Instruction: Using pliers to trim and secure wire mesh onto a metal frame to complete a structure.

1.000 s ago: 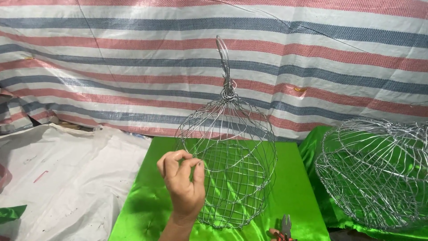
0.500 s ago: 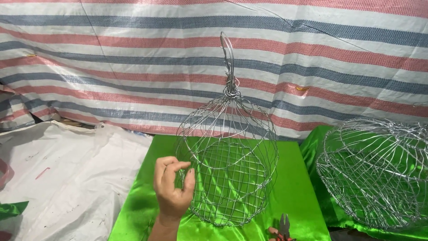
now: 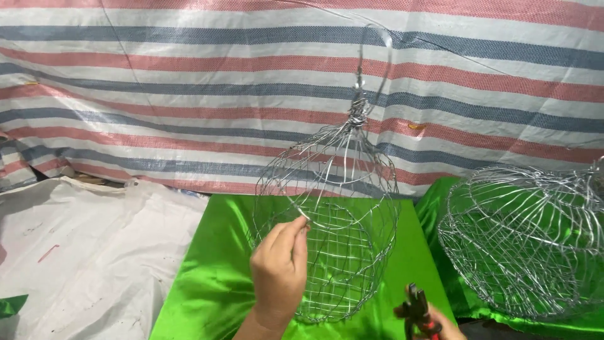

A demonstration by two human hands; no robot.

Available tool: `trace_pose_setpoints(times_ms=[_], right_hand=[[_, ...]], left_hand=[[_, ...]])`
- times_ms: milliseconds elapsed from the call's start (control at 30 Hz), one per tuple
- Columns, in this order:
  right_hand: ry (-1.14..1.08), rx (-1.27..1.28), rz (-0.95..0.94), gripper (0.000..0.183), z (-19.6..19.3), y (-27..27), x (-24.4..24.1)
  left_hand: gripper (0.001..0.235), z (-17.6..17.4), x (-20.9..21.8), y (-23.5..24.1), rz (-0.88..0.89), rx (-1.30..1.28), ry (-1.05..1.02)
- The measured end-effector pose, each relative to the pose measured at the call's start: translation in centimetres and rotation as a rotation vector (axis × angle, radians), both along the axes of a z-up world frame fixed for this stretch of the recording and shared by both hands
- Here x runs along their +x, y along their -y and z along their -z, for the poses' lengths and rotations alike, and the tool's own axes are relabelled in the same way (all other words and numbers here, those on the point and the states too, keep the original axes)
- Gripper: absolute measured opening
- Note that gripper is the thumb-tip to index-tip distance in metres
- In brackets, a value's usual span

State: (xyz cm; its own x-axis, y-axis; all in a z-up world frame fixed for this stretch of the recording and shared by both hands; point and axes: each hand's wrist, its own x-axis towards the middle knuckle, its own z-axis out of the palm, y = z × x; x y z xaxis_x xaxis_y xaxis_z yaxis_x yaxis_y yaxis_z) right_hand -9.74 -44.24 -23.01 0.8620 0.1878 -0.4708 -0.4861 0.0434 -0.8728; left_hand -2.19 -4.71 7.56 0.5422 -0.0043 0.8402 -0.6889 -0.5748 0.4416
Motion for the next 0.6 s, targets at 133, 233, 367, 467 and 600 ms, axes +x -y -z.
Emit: trace_pose_setpoints(times_ms=[133,233,367,467,600], right_hand=[[0.24,-0.811,0.127,0.092,-24.3,-9.8,-1.6],[0.836,-1.282,0.074,0.09,-28.5,-12.0,0.3],[1.021,-1.798,0.067,0.084,-30.4,-14.0,1.8],[1.107,-1.956,0.117,0.083,-30.6,-15.2,2.4],[1.185,-2.004,0.243,0.074,-31.2,-16.9,2.8]], left_hand=[[0.017,-0.9,-0.3,2.4,0.009,0.042,0.018],[0.02,-1.3,-0.8,3.4,-0.01,0.084,0.052],[0.018,-1.0,-0.9,3.6,-0.009,0.095,0.08],[0.016,-1.0,-0.7,3.6,0.001,0.084,0.067],[0.012,-0.7,-0.7,3.7,0.02,0.061,0.074]])
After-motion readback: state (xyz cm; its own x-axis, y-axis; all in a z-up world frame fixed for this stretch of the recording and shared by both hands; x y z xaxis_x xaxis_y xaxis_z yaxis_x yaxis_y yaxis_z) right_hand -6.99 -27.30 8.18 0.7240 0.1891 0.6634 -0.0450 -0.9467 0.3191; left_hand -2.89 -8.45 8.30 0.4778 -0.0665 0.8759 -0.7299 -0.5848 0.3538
